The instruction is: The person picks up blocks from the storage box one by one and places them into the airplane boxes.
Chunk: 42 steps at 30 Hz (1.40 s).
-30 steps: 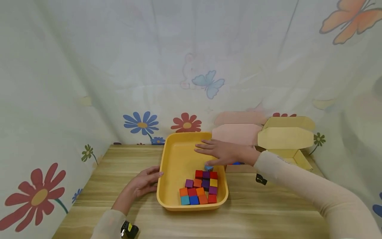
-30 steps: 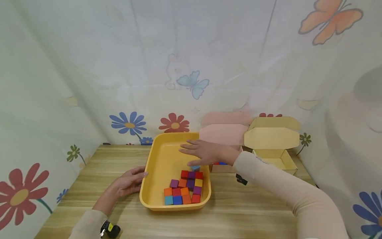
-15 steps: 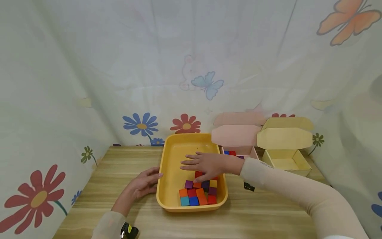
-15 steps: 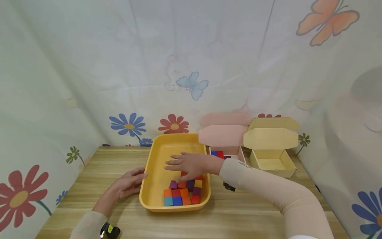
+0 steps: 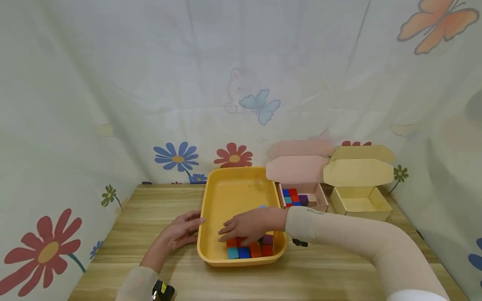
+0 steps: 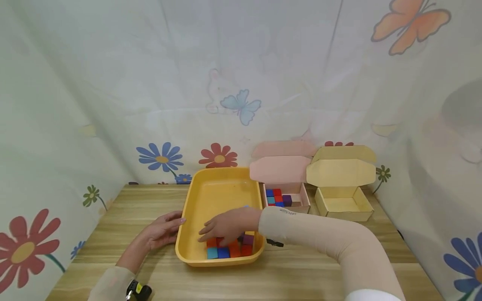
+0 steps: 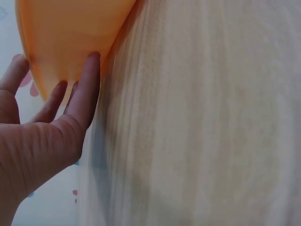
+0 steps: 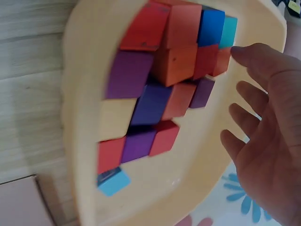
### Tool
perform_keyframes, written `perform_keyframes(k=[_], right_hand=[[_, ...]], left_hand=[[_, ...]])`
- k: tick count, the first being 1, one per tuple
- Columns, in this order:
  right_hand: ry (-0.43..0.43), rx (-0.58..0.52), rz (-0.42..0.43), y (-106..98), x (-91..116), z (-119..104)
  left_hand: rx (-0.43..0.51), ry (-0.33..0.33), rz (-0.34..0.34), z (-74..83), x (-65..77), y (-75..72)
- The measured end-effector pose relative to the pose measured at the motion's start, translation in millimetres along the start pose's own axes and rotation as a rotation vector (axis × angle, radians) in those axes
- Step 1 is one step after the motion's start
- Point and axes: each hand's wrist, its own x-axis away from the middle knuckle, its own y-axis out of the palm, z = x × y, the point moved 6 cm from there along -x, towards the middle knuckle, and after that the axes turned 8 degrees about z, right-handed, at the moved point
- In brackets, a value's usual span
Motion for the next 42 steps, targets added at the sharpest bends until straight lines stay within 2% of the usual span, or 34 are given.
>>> perform_keyframes(k=[11,25,32,42], right_hand=[[0.006,0.041,-0.162,1.6,-19.2,-11.1],[-0.037,0.017,-0.174,2.5,-34.0,-15.2],[-0.030,0.037,-0.174,0.3,-34.8,-16.5],[-0.039,0.010,-0.156,1.1,-38.7,-15.3]], left_hand=[[-0.089,0.023,-0.001,12.0,6.0,3.3],[-0.097,0.041,0.005,12.3,5.3,3.6],[-0.096,0.034,0.013,12.7,5.3,4.0],[-0.103,0.038,0.019,11.0,3.4,2.4]])
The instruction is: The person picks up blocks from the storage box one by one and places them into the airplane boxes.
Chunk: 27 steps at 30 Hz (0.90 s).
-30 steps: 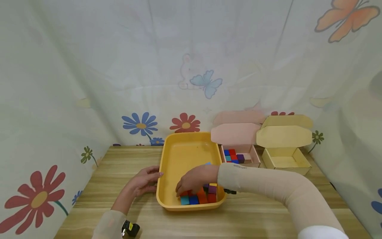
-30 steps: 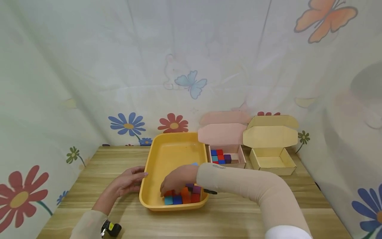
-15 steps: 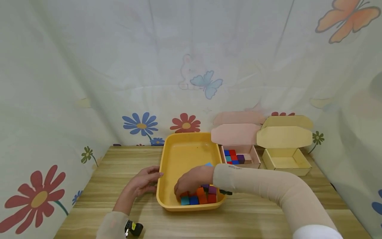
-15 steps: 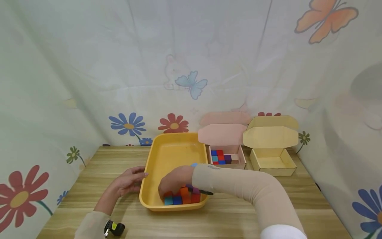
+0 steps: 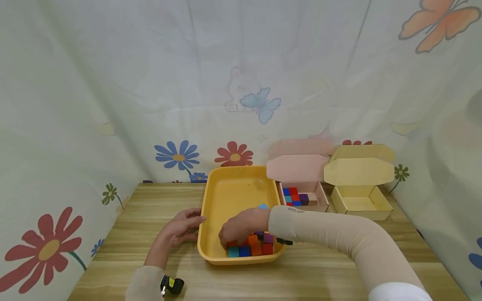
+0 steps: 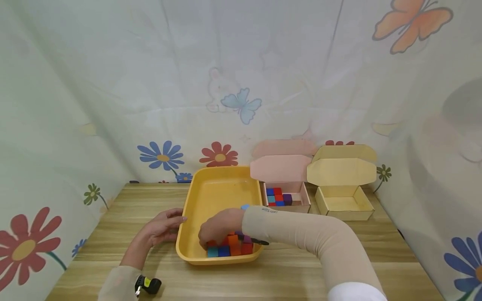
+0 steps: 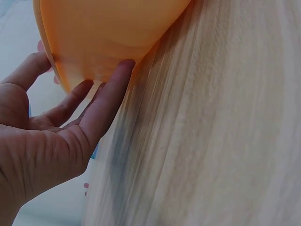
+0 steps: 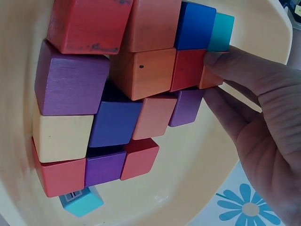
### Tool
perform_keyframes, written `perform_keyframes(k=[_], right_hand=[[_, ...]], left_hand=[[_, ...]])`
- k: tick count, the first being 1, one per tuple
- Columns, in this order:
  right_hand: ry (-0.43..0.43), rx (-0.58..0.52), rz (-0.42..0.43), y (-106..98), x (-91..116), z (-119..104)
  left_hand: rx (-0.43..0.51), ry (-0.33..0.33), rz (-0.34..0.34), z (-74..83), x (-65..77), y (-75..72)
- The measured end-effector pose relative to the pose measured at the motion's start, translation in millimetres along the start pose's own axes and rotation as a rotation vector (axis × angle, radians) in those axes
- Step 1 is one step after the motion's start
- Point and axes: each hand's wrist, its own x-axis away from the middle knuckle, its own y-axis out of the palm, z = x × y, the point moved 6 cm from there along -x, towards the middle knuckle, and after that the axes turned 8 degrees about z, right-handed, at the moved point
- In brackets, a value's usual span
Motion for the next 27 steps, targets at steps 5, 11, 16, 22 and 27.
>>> perform_keyframes(k=[5,11,16,22,27], right_hand=[[-0.020,0.021,0.028,-0.4,-0.4,1.2],[-0.034,0.057,0.067,-3.2,1.4,2.4],[-0.019,0.051,0.091,-5.9,5.2,5.4],[0.009,0.018,0.122,-11.2,10.4,11.6],[0.026,0.014,0.155,-17.4,14.5,16.6]], left_hand=[[-0.002,-0.005,0.012,-1.9,-1.3,-0.4],[0.005,-0.001,0.000,-2.4,-1.5,0.0],[0.013,0.005,-0.004,-3.1,-1.5,-0.7],[0.016,0.011,0.004,-2.5,-1.2,-0.9],[0.020,0.000,0.001,-1.6,-1.8,-0.4]])
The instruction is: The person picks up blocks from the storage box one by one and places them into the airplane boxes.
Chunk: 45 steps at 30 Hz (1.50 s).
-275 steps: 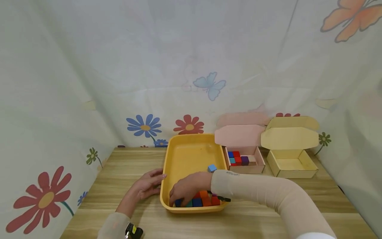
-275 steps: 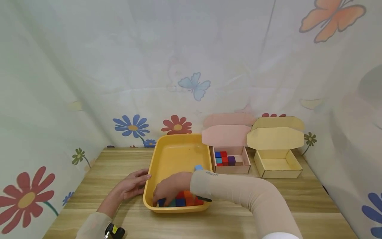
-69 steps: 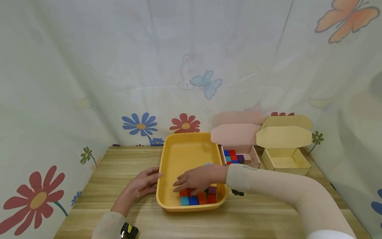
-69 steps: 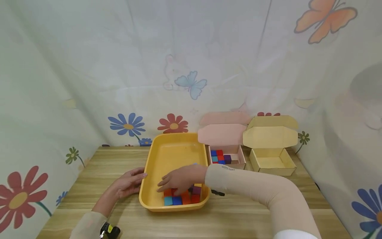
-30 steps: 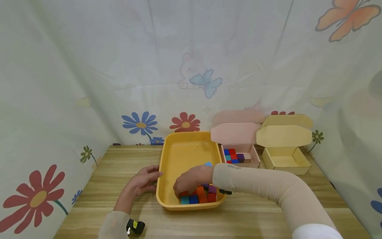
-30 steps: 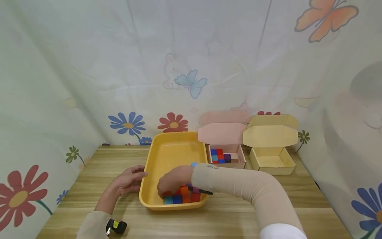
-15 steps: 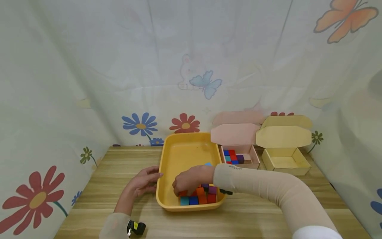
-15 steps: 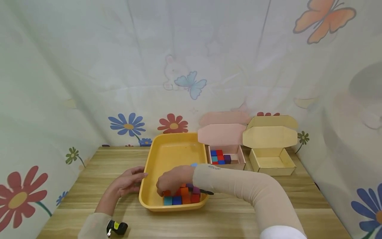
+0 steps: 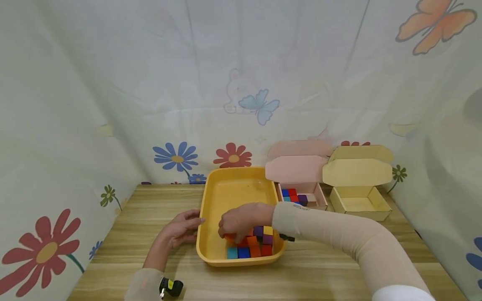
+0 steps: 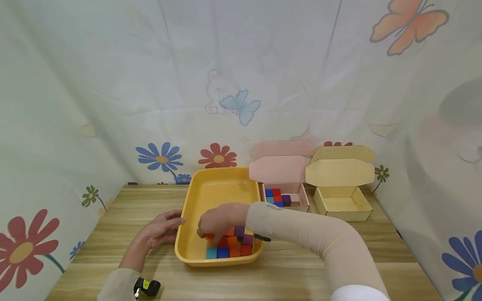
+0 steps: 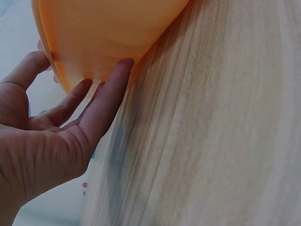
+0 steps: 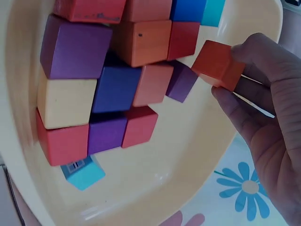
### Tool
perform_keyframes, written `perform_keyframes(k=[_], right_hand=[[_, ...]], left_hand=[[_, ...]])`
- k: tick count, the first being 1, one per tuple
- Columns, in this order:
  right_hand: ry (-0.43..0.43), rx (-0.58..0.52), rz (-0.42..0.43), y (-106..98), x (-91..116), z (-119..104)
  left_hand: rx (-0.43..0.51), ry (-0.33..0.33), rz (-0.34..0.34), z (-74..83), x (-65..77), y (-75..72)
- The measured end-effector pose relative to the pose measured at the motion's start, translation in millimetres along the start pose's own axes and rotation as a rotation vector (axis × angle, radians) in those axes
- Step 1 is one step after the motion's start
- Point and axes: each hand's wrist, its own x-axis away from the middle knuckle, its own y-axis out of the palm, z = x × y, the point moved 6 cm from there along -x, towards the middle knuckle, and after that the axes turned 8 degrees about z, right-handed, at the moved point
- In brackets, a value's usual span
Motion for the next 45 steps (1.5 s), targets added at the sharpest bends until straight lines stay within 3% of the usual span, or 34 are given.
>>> perform_keyframes(k=[5,11,21,25,29,37,45], right_hand=[[0.034,0.022,0.023,-6.0,5.8,6.9],[0.126,-0.033,0.036,-11.0,23.0,22.9],[0.280,-0.053,0.147,-29.6,77.3,63.4],[0.384,-0.098,0.172,-30.4,101.9,84.3],[0.446,-0.112,0.194,-27.0,124.6,100.7],[0.415,-0.108,0.240,-10.4,166.3,125.0],[0.566,-0.169,0.112,18.4,199.8,155.0]], left_hand=[[0.003,-0.002,-0.004,-0.3,0.2,-0.8],[0.014,-0.002,-0.011,0.2,0.6,-0.6],[0.009,0.004,-0.016,2.1,1.0,0.5],[0.012,0.007,-0.018,2.1,0.9,0.5],[0.022,0.008,-0.028,1.3,0.7,1.4],[0.022,0.005,-0.034,0.1,1.2,3.2],[0.025,0.004,-0.028,-0.6,-0.9,1.7]])
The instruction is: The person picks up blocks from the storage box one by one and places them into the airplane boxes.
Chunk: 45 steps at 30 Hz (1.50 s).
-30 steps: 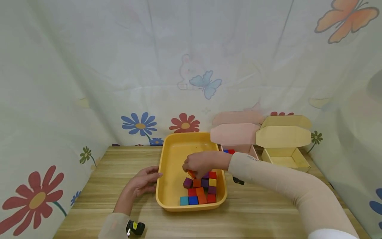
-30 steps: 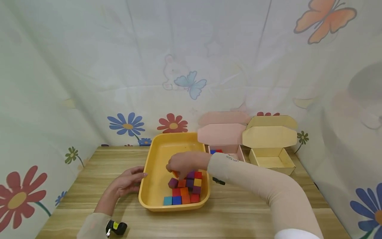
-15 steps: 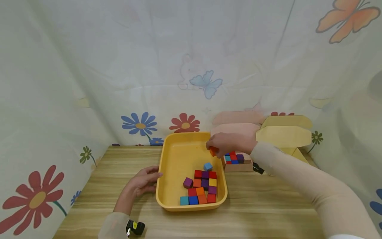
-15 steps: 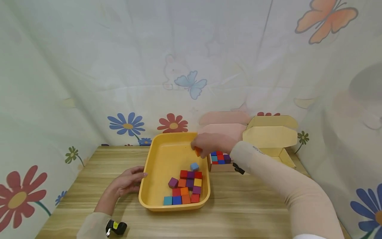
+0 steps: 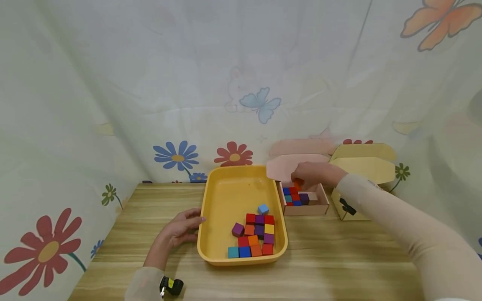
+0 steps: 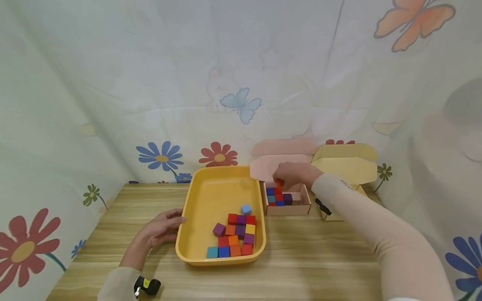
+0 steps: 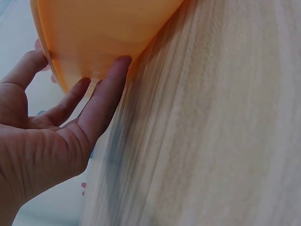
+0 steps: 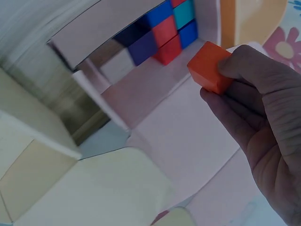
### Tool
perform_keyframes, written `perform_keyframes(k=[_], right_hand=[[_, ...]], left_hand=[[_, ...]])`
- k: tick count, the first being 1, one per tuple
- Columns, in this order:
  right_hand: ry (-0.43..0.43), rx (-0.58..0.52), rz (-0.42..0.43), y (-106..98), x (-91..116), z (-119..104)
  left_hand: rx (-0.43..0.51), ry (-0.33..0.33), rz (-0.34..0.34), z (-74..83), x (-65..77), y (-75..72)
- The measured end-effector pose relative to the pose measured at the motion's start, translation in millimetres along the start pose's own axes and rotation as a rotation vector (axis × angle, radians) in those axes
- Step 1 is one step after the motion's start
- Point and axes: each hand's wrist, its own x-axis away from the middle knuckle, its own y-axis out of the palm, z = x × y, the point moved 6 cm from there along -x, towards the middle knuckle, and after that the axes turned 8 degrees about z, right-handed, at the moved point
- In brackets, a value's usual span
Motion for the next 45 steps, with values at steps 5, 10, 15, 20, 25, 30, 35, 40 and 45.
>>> perform_keyframes(k=[5,10,15,20,25,30,35,40,45], right_hand=[[0.100,0.001,-0.073,10.4,4.1,18.8],[0.101,0.022,-0.102,22.2,4.4,23.1],[0.109,0.043,-0.065,33.1,2.0,20.1],[0.106,0.062,0.038,40.1,-0.2,16.4],[0.102,0.121,0.106,47.1,-2.7,13.9],[0.158,0.084,0.098,56.2,-4.7,15.6],[0.148,0.028,0.147,58.1,-4.1,17.4],[0.103,-0.011,0.180,59.4,3.1,20.0],[0.136,-0.080,0.063,58.9,10.9,20.7]], left_hand=[[-0.002,0.005,0.010,1.3,-0.4,-0.9],[-0.004,-0.001,0.016,0.7,-0.8,-1.3],[-0.008,-0.009,0.021,-1.3,-0.6,-2.1],[-0.006,-0.011,0.021,-2.5,-0.9,-2.4],[-0.008,-0.004,0.021,-1.3,-0.3,-1.9],[-0.018,-0.010,0.033,-0.2,0.3,-2.3],[-0.009,-0.009,0.043,0.6,0.6,-2.3],[-0.008,-0.004,0.026,-1.7,0.0,-1.3],[0.001,-0.005,0.019,-1.6,0.5,-1.4]])
